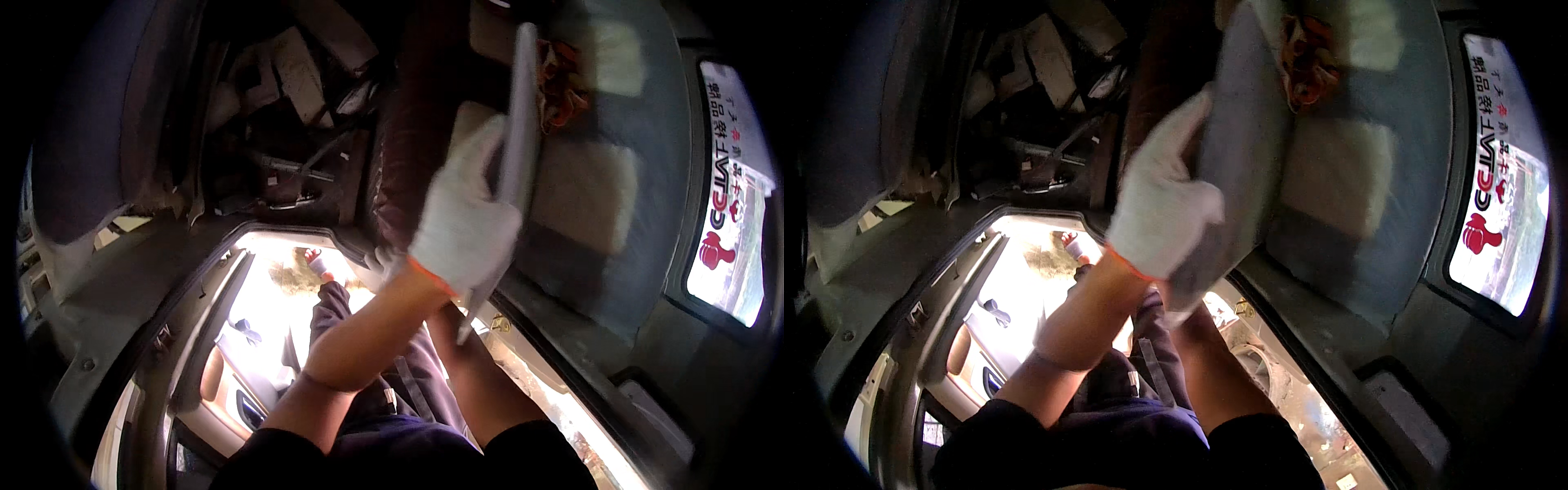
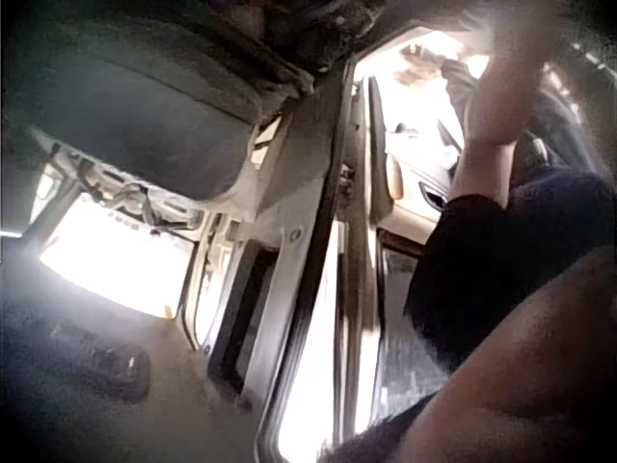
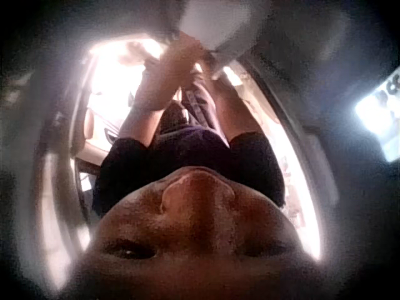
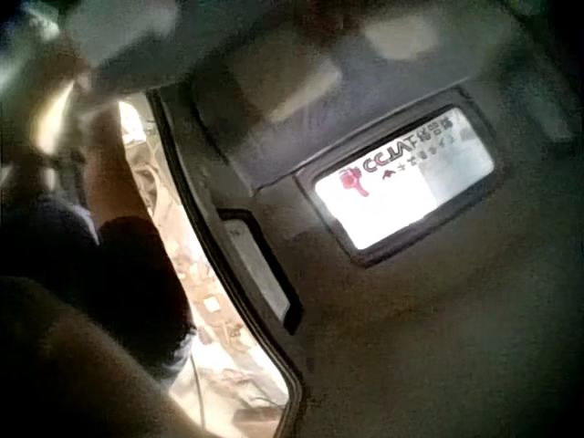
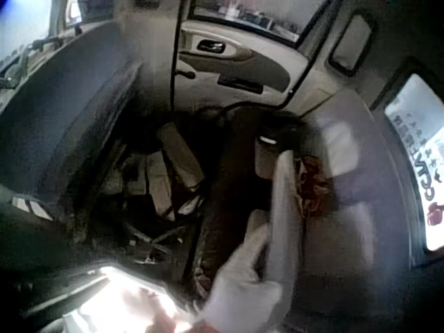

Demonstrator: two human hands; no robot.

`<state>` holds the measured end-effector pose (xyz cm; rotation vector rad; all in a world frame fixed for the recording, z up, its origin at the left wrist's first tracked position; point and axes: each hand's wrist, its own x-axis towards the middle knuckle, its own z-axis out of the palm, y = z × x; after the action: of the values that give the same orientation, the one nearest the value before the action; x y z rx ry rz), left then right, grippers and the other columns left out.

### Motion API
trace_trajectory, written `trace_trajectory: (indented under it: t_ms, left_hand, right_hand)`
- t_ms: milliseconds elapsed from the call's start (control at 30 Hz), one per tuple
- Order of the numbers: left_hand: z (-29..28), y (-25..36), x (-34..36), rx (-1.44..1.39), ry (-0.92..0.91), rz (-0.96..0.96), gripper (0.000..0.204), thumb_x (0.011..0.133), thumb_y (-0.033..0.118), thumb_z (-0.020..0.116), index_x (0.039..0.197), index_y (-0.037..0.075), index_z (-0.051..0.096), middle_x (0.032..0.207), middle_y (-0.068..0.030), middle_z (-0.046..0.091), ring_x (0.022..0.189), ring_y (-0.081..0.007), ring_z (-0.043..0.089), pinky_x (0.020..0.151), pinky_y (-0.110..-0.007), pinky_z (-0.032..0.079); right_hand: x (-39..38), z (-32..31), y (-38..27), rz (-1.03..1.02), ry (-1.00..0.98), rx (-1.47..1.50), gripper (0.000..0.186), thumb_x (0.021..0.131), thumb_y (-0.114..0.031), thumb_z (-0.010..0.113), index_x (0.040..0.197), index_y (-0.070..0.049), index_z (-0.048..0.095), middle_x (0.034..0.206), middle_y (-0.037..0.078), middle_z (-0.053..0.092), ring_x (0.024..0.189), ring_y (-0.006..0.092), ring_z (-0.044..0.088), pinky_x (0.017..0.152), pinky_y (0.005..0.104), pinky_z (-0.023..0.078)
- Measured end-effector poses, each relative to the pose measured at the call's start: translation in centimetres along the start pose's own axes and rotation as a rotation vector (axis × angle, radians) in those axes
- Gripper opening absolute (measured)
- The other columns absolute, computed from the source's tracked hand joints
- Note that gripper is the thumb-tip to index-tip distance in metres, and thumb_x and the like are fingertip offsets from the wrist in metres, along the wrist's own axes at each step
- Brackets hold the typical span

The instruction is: The person carries a black rubber weatherstrip into a garage and places it inside a white van. They then remove the interior door panel and the window regulator mechanism from the van's door, placing the components on the floor.

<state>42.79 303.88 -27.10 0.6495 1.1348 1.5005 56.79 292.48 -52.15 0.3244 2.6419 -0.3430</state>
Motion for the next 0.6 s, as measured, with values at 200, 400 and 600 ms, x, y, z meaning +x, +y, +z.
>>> trace_trajectory:
  t_ms: [200,400,600]
  left_hand:
    - [-4.0,2.8,0.7,0.113,0.052,-0.094,0.079,0.063,-0.014,0.056,0.141,-0.007,0.043,0.125,-0.0228,0.06,0.082,-0.0185,0.068,0.069,-0.025,0.056]
    - [-6.4,2.2,1.2,0.116,0.03,-0.13,0.085,0.055,-0.014,0.059,0.139,-0.002,0.049,0.123,-0.0178,0.062,0.093,-0.0194,0.067,0.072,-0.026,0.054]
    - [-6.6,2.5,1.2,0.097,0.007,-0.091,0.086,0.053,-0.014,0.058,0.137,0.0,0.052,0.123,-0.0149,0.063,0.105,-0.0198,0.064,0.083,-0.026,0.052]
  right_hand:
    - [0.4,0.2,-0.1,0.063,0.024,0.095,0.056,0.092,-0.037,0.052,0.137,-0.005,0.044,0.134,0.013,0.051,0.123,0.0311,0.049,0.105,0.0429,0.038]
    - [1.0,-0.2,-0.1,0.517,0.229,0.988,0.059,0.095,-0.042,0.051,0.14,-0.005,0.043,0.14,0.011,0.048,0.128,0.0319,0.046,0.109,0.045,0.034]
    - [-2.2,-4.9,-4.1,0.854,1.322,2.813,0.062,0.097,-0.046,0.049,0.143,-0.006,0.042,0.146,0.009,0.044,0.133,0.0327,0.042,0.112,0.047,0.03]
